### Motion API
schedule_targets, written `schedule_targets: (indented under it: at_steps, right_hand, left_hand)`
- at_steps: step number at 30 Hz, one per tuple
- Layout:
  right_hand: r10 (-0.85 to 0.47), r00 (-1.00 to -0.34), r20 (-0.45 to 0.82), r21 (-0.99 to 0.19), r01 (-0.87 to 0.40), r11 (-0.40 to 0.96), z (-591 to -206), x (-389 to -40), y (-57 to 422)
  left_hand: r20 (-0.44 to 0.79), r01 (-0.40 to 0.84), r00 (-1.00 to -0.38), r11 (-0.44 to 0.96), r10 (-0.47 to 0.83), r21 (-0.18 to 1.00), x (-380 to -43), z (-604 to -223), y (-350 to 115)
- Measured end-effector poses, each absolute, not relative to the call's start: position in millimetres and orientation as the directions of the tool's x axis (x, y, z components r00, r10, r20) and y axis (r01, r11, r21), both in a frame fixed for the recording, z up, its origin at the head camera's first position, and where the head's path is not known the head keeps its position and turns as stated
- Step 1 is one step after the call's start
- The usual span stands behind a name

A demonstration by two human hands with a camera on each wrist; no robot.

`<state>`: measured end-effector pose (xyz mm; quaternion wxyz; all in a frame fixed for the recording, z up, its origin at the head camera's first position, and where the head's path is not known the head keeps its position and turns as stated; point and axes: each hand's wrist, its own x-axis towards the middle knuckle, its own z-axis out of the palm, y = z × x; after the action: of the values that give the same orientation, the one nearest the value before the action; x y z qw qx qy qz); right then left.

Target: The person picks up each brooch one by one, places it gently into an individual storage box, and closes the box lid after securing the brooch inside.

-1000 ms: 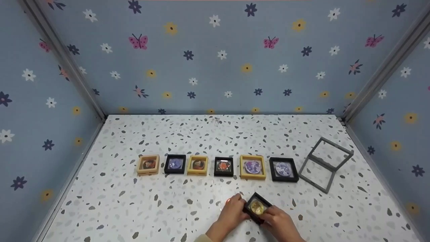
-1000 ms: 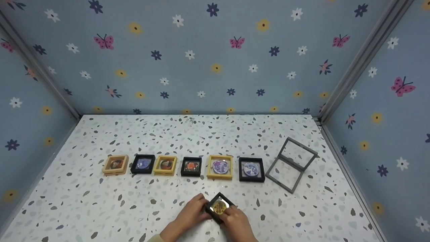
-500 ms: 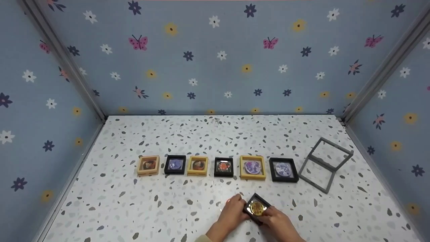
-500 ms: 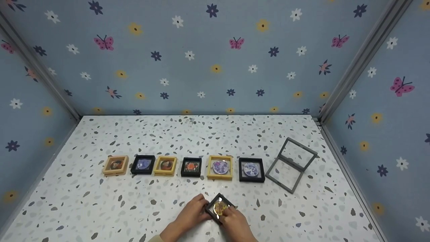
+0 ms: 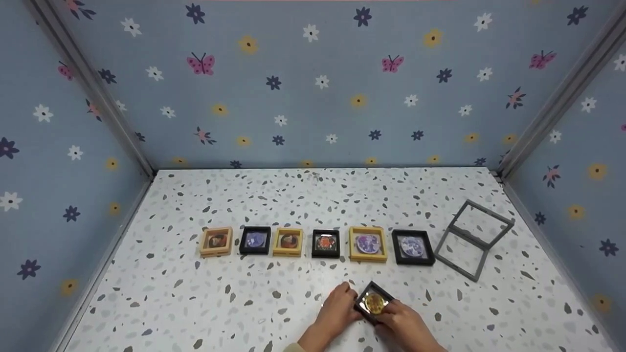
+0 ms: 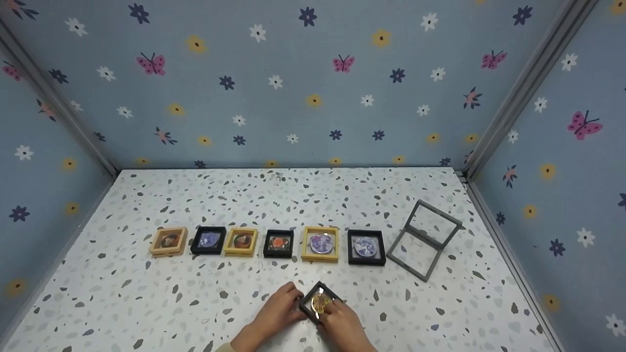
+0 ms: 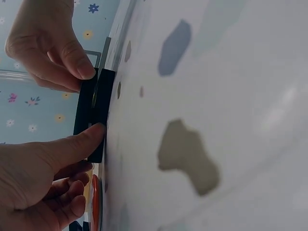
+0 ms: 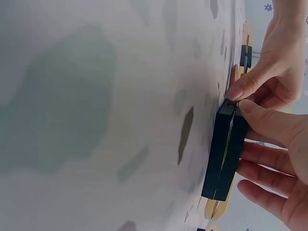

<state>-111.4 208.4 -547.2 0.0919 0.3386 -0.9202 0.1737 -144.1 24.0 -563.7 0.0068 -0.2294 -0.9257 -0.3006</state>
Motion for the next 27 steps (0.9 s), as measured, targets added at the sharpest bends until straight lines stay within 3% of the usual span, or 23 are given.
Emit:
schedule_targets:
  at_steps: [8, 13, 17, 22, 27]
  right_hand:
    - [-0.587, -0.756, 0.29, -0.233, -0.65, 0.723, -543.3, -109.4, 209.8]
    - [-0.58, -0.783, 0.223, -0.277, -0.622, 0.733, -540.2, -109.4, 211.8]
    - [-0.58, -0.773, 0.257, -0.277, -0.634, 0.722, -541.8, -109.3, 215.2]
    - [-0.576, -0.748, 0.331, -0.255, -0.658, 0.709, -544.3, -109.3, 220.9]
    - [-0.552, -0.783, 0.287, -0.264, -0.619, 0.74, -541.6, -108.9, 227.6]
  left_hand:
    - [0.218, 0.453, -0.891, 0.749, 0.398, 0.483, -141.9, -565.4, 11.1]
    - [0.197, 0.411, -0.911, 0.794, 0.361, 0.447, -141.6, -567.1, 5.1]
    - [0.193, 0.379, -0.925, 0.831, 0.328, 0.408, -141.1, -567.3, 2.1]
    - [0.207, 0.356, -0.933, 0.834, 0.294, 0.421, -140.2, -567.2, -0.9]
    - [0.189, 0.356, -0.934, 0.814, 0.302, 0.459, -140.6, -565.6, -3.5]
